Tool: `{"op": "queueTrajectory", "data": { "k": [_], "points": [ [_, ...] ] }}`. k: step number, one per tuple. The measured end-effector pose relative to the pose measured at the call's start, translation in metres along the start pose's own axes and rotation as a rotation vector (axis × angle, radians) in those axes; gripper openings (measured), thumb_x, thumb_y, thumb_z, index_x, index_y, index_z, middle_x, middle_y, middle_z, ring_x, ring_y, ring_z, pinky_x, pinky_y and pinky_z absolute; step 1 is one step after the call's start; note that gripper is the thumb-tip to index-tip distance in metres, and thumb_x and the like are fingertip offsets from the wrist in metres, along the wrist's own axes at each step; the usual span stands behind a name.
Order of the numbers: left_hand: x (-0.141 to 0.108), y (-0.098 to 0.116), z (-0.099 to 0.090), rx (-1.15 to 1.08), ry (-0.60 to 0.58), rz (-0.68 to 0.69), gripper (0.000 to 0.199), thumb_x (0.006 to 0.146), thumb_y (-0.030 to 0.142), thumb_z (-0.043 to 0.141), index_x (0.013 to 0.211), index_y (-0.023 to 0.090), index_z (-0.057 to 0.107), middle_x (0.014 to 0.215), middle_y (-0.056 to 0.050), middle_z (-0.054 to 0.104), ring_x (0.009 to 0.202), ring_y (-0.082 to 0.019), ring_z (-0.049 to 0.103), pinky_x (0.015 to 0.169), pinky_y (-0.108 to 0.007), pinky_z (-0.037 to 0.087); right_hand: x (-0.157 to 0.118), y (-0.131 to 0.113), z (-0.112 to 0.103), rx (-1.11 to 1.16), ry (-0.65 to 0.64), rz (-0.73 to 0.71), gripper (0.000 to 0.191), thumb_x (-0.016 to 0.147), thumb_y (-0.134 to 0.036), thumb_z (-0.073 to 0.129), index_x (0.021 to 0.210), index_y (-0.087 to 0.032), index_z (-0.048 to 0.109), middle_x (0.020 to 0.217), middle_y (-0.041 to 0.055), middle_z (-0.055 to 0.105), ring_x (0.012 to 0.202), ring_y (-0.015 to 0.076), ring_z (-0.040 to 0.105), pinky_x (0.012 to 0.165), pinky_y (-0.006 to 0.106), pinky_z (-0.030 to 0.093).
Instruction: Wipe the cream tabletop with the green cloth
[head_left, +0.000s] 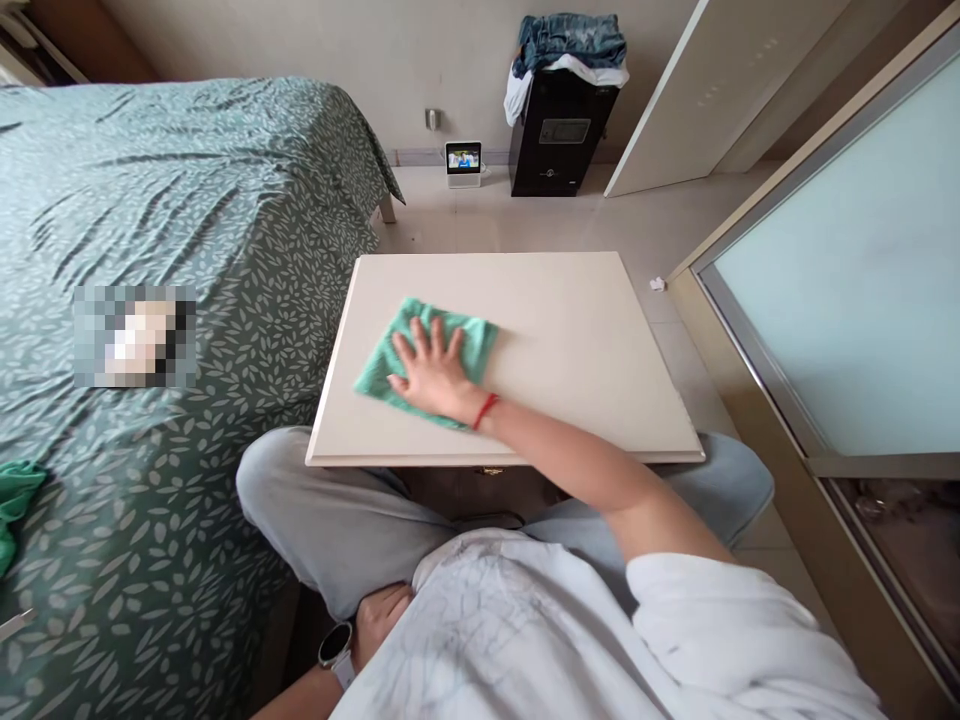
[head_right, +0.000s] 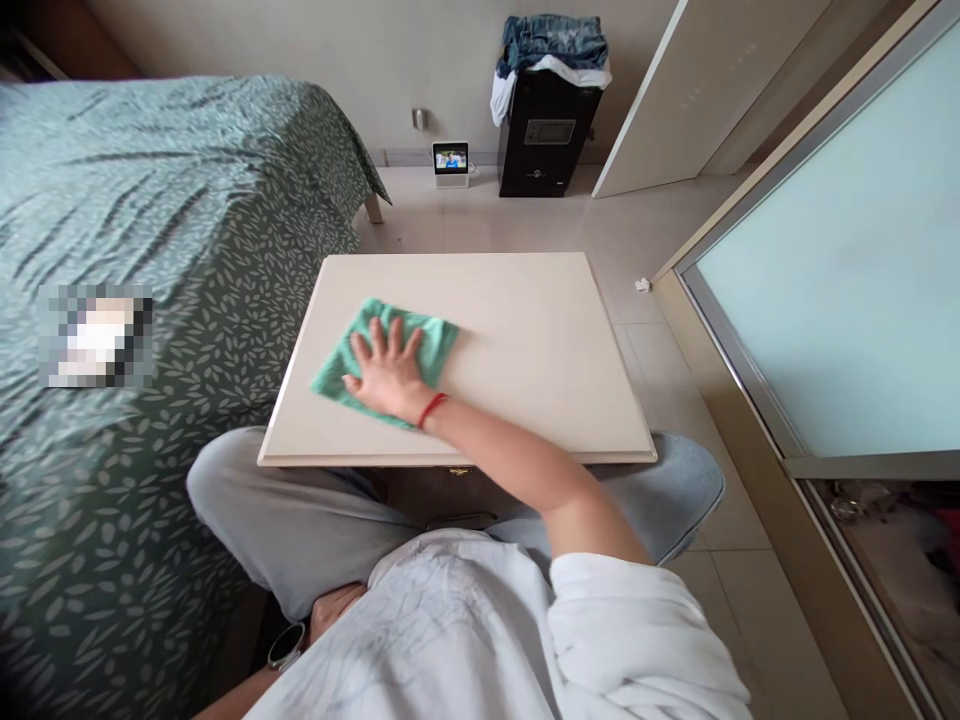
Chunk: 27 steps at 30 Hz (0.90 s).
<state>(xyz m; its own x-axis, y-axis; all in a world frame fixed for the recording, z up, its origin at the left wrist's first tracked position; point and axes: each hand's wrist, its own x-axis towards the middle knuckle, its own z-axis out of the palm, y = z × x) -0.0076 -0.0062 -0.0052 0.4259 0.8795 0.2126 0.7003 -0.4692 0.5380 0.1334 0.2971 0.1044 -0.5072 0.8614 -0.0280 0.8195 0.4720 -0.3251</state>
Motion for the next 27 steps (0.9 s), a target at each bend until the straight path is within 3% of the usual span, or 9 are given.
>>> {"op": "queueTrajectory", "data": {
  "k": [4,7,9,12,15,18,21,24,27],
  "points": [
    [0.001,0.001,-0.001,-0.002,0.007,-0.016,0.036,0.080,0.032,0.032,0.046,0.019,0.037,0.042,0.004,0.041,0.036,-0.005,0.040,0.040,-0.018,0.025,0.015,-0.075,0.012,-0.036,-0.089,-0.203,0.084,0.119,-0.056,0.057,0.193,-0.019,0.046,0.203,0.0240,0.020,0.188,0.0594,0.019,0.140,0.096,0.025],
    [0.000,0.002,-0.001,0.005,0.016,-0.025,0.035,0.079,0.031,0.035,0.046,0.019,0.037,0.042,0.004,0.042,0.036,-0.005,0.039,0.040,-0.018,0.024,0.009,-0.081,0.010,-0.035,-0.118,-0.311,0.077,0.120,-0.056,0.059,0.191,-0.028,0.051,0.204,0.0160,0.024,0.189,0.0541,0.020,0.145,0.089,0.024],
    [0.000,0.002,-0.001,0.014,0.016,-0.034,0.034,0.079,0.031,0.035,0.047,0.019,0.037,0.043,0.004,0.043,0.037,-0.005,0.040,0.040,-0.018,0.024,0.000,-0.058,0.004,-0.024,-0.139,-0.352,0.073,0.121,-0.053,0.060,0.191,-0.033,0.052,0.204,0.0113,0.027,0.189,0.0500,0.021,0.148,0.085,0.021],
    [0.000,0.002,-0.001,0.019,0.010,-0.034,0.036,0.079,0.032,0.033,0.047,0.019,0.037,0.043,0.004,0.042,0.037,-0.005,0.040,0.040,-0.018,0.024,-0.024,0.003,-0.013,-0.033,-0.149,-0.291,0.073,0.122,-0.052,0.057,0.193,-0.035,0.048,0.205,0.0095,0.026,0.190,0.0470,0.020,0.149,0.084,0.018],
    [0.001,0.002,-0.002,0.016,0.000,-0.018,0.038,0.081,0.033,0.030,0.046,0.018,0.037,0.043,0.004,0.042,0.037,-0.006,0.041,0.040,-0.018,0.025,-0.068,0.082,-0.033,-0.084,-0.131,-0.042,0.074,0.124,-0.055,0.049,0.195,-0.035,0.044,0.206,0.0107,0.023,0.191,0.0469,0.018,0.148,0.084,0.020],
    [0.003,0.002,-0.003,0.013,-0.008,0.007,0.040,0.082,0.034,0.028,0.047,0.018,0.038,0.044,0.003,0.042,0.038,-0.006,0.041,0.041,-0.018,0.026,-0.129,0.158,-0.050,-0.169,-0.060,0.284,0.074,0.124,-0.055,0.041,0.195,-0.037,0.042,0.206,0.0100,0.024,0.190,0.0475,0.021,0.145,0.087,0.026],
    [0.006,0.003,-0.004,0.018,-0.009,0.028,0.041,0.082,0.034,0.026,0.046,0.018,0.039,0.043,0.003,0.040,0.038,-0.006,0.040,0.041,-0.018,0.025,-0.189,0.211,-0.053,-0.208,0.075,0.562,0.074,0.124,-0.055,0.034,0.194,-0.031,0.046,0.204,0.0151,0.032,0.187,0.0512,0.030,0.138,0.089,0.039],
    [0.006,0.003,-0.003,0.025,-0.011,0.037,0.041,0.082,0.033,0.027,0.046,0.018,0.039,0.043,0.004,0.040,0.038,-0.006,0.039,0.041,-0.019,0.024,-0.221,0.224,-0.046,-0.209,0.203,0.717,0.076,0.123,-0.056,0.036,0.190,-0.024,0.051,0.199,0.0227,0.039,0.179,0.0565,0.043,0.129,0.088,0.050],
    [0.005,0.002,-0.002,0.027,-0.012,0.039,0.039,0.082,0.033,0.028,0.047,0.018,0.040,0.043,0.003,0.041,0.038,-0.007,0.040,0.041,-0.019,0.025,-0.213,0.194,-0.036,-0.228,0.201,0.790,0.079,0.122,-0.057,0.038,0.191,-0.019,0.050,0.199,0.0250,0.038,0.178,0.0613,0.041,0.130,0.091,0.046]
  ]
}}
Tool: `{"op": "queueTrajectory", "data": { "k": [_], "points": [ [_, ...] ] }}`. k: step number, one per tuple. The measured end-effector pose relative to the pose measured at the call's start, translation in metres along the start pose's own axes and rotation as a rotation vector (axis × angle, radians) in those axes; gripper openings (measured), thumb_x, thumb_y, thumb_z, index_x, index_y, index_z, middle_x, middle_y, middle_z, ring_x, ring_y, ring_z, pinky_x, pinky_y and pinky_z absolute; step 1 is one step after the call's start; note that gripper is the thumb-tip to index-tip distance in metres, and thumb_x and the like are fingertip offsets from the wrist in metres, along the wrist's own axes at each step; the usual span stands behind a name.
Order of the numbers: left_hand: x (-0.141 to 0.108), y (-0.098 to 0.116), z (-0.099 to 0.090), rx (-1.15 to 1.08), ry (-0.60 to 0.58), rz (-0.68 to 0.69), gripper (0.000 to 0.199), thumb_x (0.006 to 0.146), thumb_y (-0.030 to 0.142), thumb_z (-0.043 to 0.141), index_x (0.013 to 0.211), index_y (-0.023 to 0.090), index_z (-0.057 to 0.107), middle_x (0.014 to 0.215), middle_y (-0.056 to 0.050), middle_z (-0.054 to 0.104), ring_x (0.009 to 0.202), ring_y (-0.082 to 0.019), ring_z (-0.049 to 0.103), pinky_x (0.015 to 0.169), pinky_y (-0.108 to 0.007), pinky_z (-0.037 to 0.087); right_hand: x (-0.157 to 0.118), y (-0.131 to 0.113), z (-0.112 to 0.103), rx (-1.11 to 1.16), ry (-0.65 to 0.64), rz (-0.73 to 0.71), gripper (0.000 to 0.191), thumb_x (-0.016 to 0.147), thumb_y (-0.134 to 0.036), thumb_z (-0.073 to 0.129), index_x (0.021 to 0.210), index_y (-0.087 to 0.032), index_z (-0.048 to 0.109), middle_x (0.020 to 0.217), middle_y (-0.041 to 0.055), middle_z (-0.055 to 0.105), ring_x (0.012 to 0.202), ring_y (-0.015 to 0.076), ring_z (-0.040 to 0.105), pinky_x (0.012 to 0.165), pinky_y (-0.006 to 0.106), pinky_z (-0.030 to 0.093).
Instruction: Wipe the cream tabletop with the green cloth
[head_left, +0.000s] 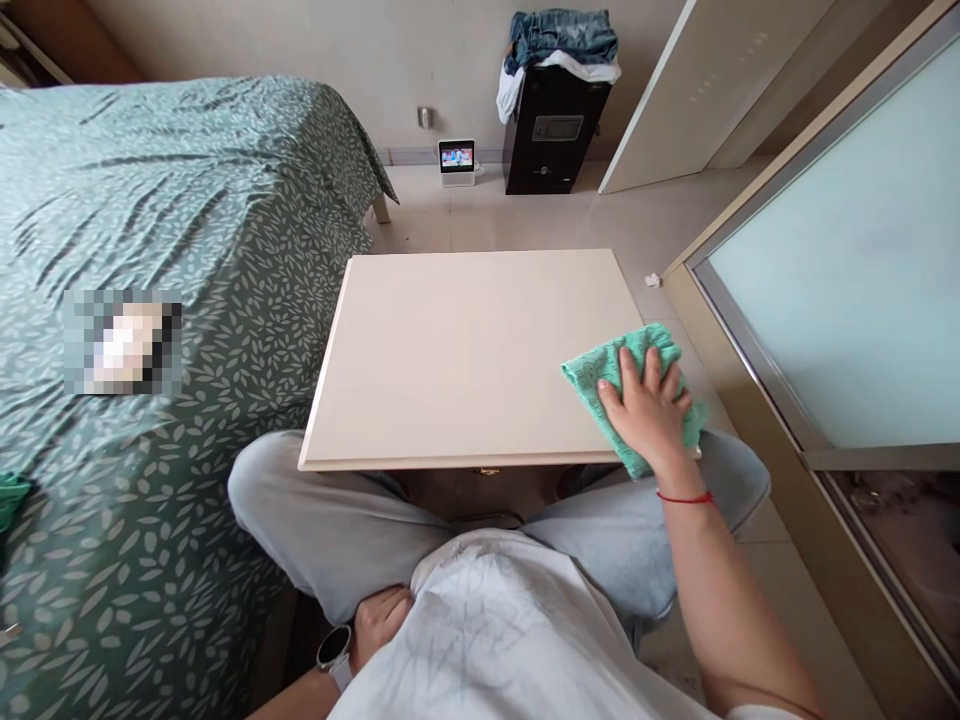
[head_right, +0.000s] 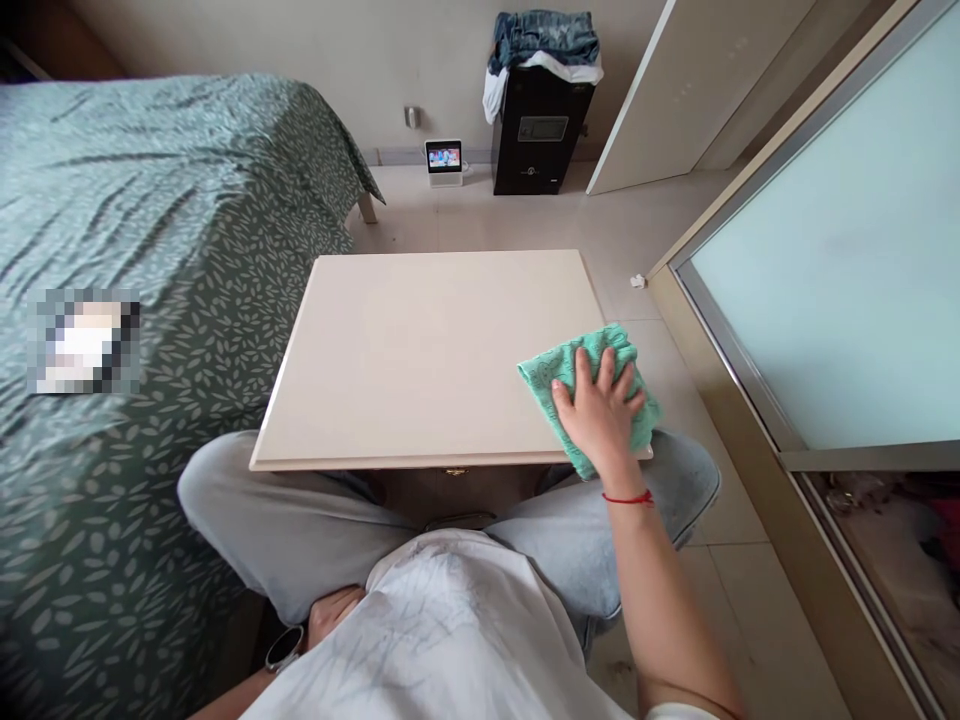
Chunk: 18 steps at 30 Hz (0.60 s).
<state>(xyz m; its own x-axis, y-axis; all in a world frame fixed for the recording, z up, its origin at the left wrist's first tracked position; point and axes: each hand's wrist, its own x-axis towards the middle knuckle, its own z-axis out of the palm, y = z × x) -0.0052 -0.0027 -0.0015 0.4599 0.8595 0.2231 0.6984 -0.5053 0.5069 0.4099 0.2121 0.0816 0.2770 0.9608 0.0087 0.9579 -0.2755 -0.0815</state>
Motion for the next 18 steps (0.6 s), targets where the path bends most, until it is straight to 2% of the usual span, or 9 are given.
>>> {"op": "queueTrajectory", "data": {
  "k": [3,6,10,12,15,18],
  "points": [
    [-0.002,-0.001,0.002,-0.004,0.001,0.002,0.038,0.081,0.032,0.029,0.048,0.019,0.040,0.044,0.003,0.041,0.039,-0.007,0.040,0.042,-0.019,0.025,-0.016,-0.068,-0.004,-0.004,-0.066,-0.115,0.080,0.121,-0.057,0.046,0.193,-0.021,0.047,0.202,0.0211,0.033,0.183,0.0606,0.031,0.140,0.090,0.035],
    [-0.003,-0.003,0.002,-0.016,-0.012,-0.001,0.035,0.080,0.030,0.032,0.048,0.018,0.040,0.044,0.004,0.041,0.038,-0.006,0.040,0.041,-0.018,0.025,-0.035,-0.153,-0.007,0.109,-0.115,-0.418,0.081,0.120,-0.056,0.055,0.193,-0.021,0.049,0.203,0.0215,0.031,0.184,0.0613,0.029,0.143,0.091,0.027],
    [-0.003,-0.003,0.001,-0.024,-0.010,0.014,0.031,0.079,0.025,0.037,0.048,0.018,0.038,0.045,0.004,0.041,0.038,-0.005,0.041,0.041,-0.017,0.025,-0.070,-0.265,-0.005,0.217,-0.174,-0.845,0.084,0.120,-0.060,0.061,0.192,-0.018,0.048,0.202,0.0259,0.029,0.184,0.0613,0.029,0.140,0.094,0.029],
    [-0.002,-0.003,0.000,-0.018,0.011,0.025,0.031,0.079,0.026,0.035,0.049,0.018,0.040,0.045,0.004,0.042,0.038,-0.005,0.041,0.040,-0.016,0.026,-0.087,-0.311,-0.004,0.208,-0.176,-1.033,0.082,0.120,-0.058,0.064,0.190,-0.017,0.050,0.201,0.0262,0.029,0.184,0.0595,0.030,0.140,0.091,0.032],
    [-0.003,-0.003,0.001,-0.010,0.018,0.018,0.032,0.080,0.028,0.034,0.050,0.019,0.041,0.045,0.004,0.043,0.038,-0.005,0.041,0.041,-0.016,0.027,-0.101,-0.354,-0.004,0.162,-0.164,-1.253,0.069,0.120,-0.050,0.067,0.181,-0.018,0.061,0.199,0.0242,0.038,0.184,0.0574,0.031,0.139,0.089,0.038],
    [-0.005,-0.003,0.002,-0.003,0.022,-0.007,0.035,0.080,0.030,0.033,0.049,0.018,0.040,0.044,0.004,0.043,0.037,-0.005,0.040,0.040,-0.017,0.025,-0.099,-0.358,-0.004,0.163,-0.155,-1.319,0.064,0.122,-0.051,0.066,0.177,-0.020,0.066,0.197,0.0215,0.045,0.185,0.0542,0.031,0.139,0.089,0.038]
  ]
}}
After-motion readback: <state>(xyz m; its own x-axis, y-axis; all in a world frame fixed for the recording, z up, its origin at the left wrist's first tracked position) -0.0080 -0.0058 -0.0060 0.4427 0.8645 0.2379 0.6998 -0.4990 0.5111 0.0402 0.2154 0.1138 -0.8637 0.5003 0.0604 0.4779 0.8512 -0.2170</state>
